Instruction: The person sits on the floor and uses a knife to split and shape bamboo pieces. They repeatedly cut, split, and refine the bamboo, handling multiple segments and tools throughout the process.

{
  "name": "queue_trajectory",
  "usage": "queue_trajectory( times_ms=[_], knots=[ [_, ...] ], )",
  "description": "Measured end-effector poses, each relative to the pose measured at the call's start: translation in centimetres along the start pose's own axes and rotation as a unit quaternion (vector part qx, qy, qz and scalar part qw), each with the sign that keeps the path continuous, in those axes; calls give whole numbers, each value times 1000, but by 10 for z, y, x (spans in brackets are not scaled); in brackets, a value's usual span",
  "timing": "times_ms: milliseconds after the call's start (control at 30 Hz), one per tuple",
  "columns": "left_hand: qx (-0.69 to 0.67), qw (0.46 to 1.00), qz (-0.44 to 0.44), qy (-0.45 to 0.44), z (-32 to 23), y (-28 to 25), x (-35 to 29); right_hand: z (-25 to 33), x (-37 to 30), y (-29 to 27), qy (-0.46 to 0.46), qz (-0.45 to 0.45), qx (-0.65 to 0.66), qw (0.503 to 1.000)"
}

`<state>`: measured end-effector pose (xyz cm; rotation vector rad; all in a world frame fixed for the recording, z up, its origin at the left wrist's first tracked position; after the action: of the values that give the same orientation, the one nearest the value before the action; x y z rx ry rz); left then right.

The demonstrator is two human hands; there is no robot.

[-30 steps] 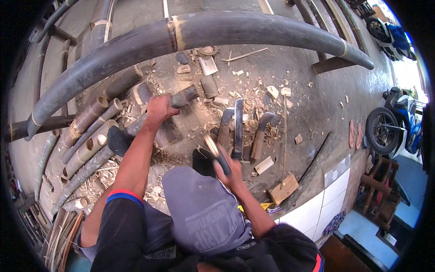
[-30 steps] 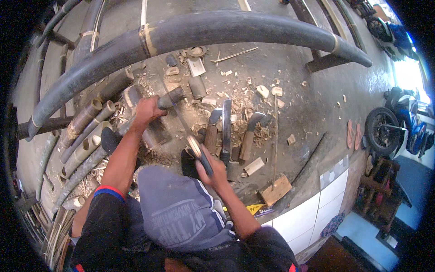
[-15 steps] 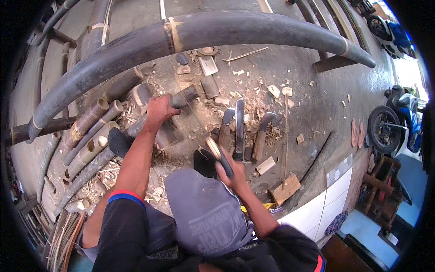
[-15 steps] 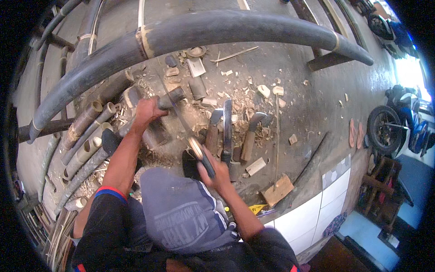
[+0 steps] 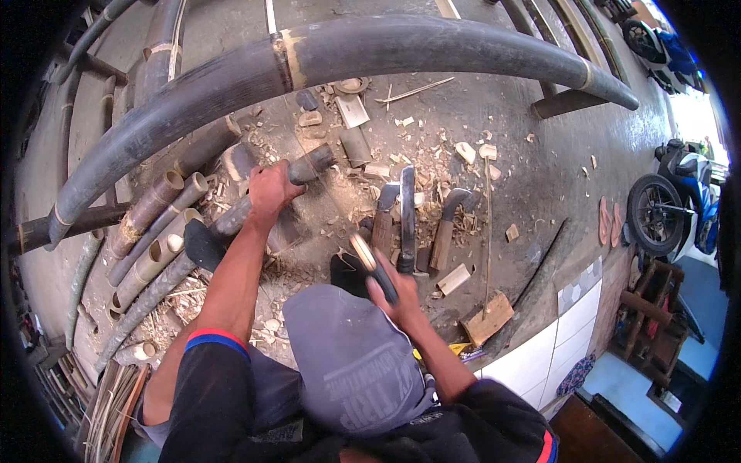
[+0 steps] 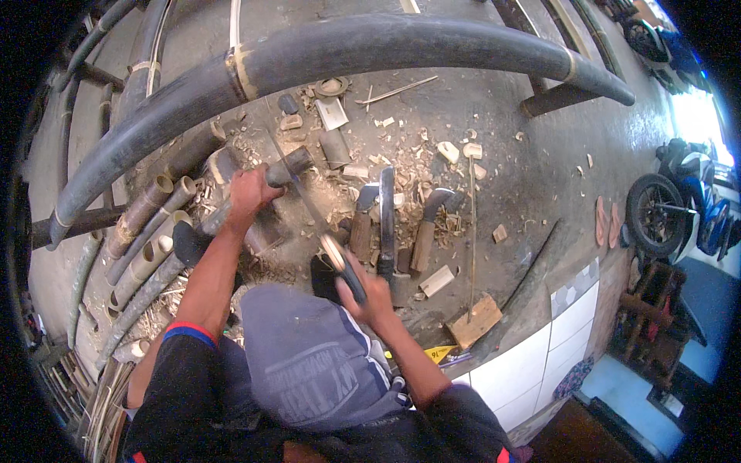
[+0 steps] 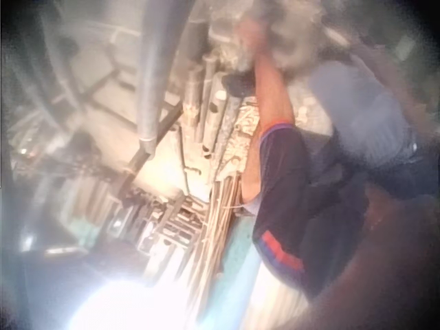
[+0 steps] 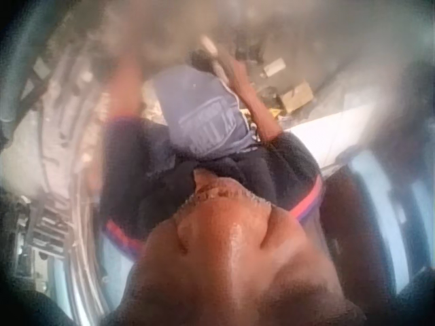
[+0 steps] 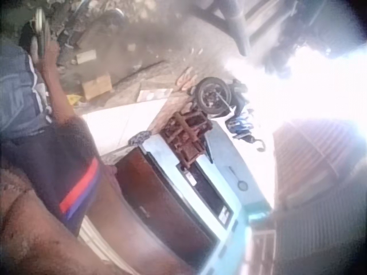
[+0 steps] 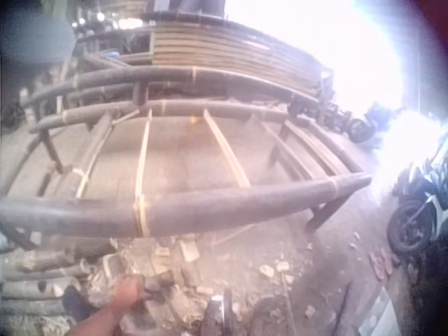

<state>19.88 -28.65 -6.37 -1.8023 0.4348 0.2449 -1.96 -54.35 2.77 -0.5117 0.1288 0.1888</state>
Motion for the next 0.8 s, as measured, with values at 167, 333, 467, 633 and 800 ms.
queue_trajectory(
  times_ms=[167, 333, 467, 633, 800],
  knots=[
    [-16, 999, -26, -10, 1, 3, -2, 29, 129, 32, 22, 9, 47, 999],
    [25, 999, -13, -24, 11, -1, -6, 15, 11, 7, 18, 19, 30, 999],
    [27, 999, -30, -31, -4, -4, -9, 7, -34, -13, -30, 5, -16, 999],
    [52, 995, -78, -46, -5, -7, -6, 4, 74, 29, -42, -40, -6, 998],
    [35, 997, -15, -65, 7, -1, -6, 19, 47, 15, 34, 19, 22, 999]
  ],
)
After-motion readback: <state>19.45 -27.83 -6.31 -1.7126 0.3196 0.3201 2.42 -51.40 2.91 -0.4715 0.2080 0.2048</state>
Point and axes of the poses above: each hand's wrist, its own x-axis towards the middle knuckle, its own y-axis out of the palm, z = x × y, the point moved 9 cm from there along x, towards the middle knuckle, and after that the axes turned 6 degrees about z, right-handed, at the moved point
